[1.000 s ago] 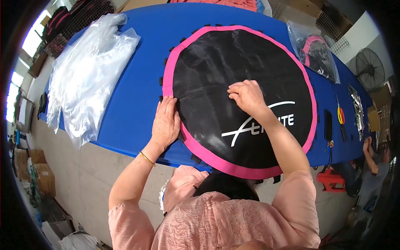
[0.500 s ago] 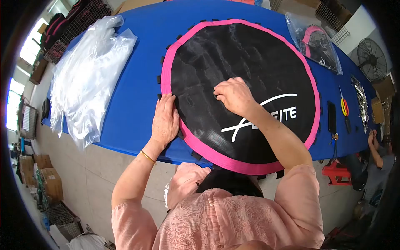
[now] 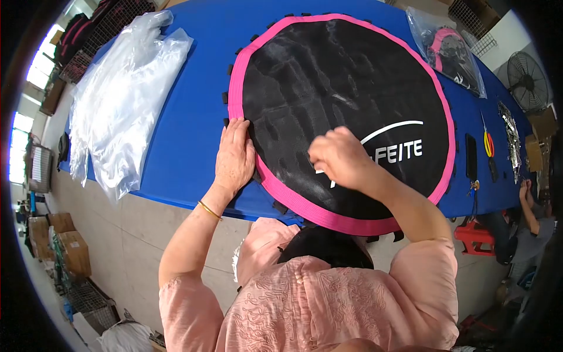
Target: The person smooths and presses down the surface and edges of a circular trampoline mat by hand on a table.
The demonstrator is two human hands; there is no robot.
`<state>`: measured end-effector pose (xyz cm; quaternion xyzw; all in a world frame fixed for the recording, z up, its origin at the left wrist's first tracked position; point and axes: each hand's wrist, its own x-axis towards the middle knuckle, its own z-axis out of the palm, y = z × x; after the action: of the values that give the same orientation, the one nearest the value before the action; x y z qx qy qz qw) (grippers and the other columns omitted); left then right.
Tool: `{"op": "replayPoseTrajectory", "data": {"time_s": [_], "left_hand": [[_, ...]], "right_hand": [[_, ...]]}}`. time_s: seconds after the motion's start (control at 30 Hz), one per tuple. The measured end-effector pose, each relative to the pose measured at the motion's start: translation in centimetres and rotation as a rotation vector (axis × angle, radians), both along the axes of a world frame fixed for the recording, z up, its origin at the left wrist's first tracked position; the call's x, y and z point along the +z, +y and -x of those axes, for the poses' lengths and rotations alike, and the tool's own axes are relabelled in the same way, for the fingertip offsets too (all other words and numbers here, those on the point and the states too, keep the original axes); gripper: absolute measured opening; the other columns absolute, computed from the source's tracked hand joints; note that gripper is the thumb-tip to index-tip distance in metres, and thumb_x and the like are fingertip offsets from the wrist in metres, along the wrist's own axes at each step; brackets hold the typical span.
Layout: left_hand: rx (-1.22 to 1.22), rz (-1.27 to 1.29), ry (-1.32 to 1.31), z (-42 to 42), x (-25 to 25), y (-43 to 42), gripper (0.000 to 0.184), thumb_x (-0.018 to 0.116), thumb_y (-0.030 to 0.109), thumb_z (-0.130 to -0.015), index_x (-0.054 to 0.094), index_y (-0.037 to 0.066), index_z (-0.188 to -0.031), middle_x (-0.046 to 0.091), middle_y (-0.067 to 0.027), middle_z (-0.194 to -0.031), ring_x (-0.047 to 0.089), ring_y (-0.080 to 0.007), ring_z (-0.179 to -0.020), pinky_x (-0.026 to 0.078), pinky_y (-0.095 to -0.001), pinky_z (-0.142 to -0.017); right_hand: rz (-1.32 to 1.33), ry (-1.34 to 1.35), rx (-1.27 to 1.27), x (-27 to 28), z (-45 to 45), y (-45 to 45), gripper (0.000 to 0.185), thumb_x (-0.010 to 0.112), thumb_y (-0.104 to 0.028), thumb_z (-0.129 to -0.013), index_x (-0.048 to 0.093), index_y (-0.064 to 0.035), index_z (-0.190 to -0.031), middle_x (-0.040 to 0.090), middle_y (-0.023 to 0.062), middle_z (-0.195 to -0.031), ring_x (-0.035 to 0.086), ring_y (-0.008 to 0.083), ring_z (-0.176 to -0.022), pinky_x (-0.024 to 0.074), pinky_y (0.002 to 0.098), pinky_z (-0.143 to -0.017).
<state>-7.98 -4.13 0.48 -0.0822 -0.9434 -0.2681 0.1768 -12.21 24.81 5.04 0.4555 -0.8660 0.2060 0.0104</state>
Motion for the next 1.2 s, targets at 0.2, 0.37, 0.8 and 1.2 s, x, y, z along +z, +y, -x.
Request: {"op": "replayPoseTrajectory", "data": {"time_s": [0.2,0.37,0.8,1.2], "left_hand": [[0.000,0.006,0.005,0.1,-0.2,0.0,0.042,0.052,0.007,-0.098,0.053,-0.003,-0.139,0.053,-0.0258,-0.148,0.045,-0.0424,-0.144,0.031,-0.0518,-0.125],[0.007,0.007,0.009,0.0,-0.2,0.0,0.042,0.052,0.007,-0.098,0.054,-0.002,-0.139,0.054,-0.0261,-0.147,0.046,-0.0427,-0.143,0.031,-0.0515,-0.125],[0.014,-0.005,0.007,0.2,0.0,0.2,0.041,0.052,0.007,-0.098,0.055,-0.002,-0.138,0.056,-0.0255,-0.145,0.047,-0.0425,-0.142,0.033,-0.0509,-0.123],[0.009,0.023,-0.006,0.2,-0.2,0.1,0.042,0.053,0.008,-0.099,0.053,-0.003,-0.139,0.054,-0.0269,-0.147,0.045,-0.0424,-0.144,0.031,-0.0509,-0.125]], "right_hand": [[-0.029,-0.054,-0.032,0.5,-2.3,0.9,0.011,0.079,-0.011,-0.076,0.070,-0.0103,-0.082,0.070,0.0020,-0.090,0.065,0.0241,-0.087,0.0454,0.0398,-0.087],[0.066,-0.111,-0.059,-0.3,-0.1,-0.1,0.014,0.083,-0.014,-0.075,0.071,-0.0094,-0.082,0.071,0.0028,-0.091,0.068,0.0239,-0.089,0.0459,0.0396,-0.090],[0.095,-0.122,-0.101,0.3,-1.3,0.3,0.018,0.083,-0.015,-0.074,0.066,-0.0091,-0.074,0.065,0.0039,-0.082,0.065,0.0265,-0.079,0.0461,0.0399,-0.086],[-0.003,-0.178,-0.044,1.2,-5.2,2.5,0.020,0.082,-0.013,-0.074,0.064,-0.0074,-0.072,0.062,0.0054,-0.082,0.065,0.0278,-0.083,0.0473,0.0420,-0.082]]}}
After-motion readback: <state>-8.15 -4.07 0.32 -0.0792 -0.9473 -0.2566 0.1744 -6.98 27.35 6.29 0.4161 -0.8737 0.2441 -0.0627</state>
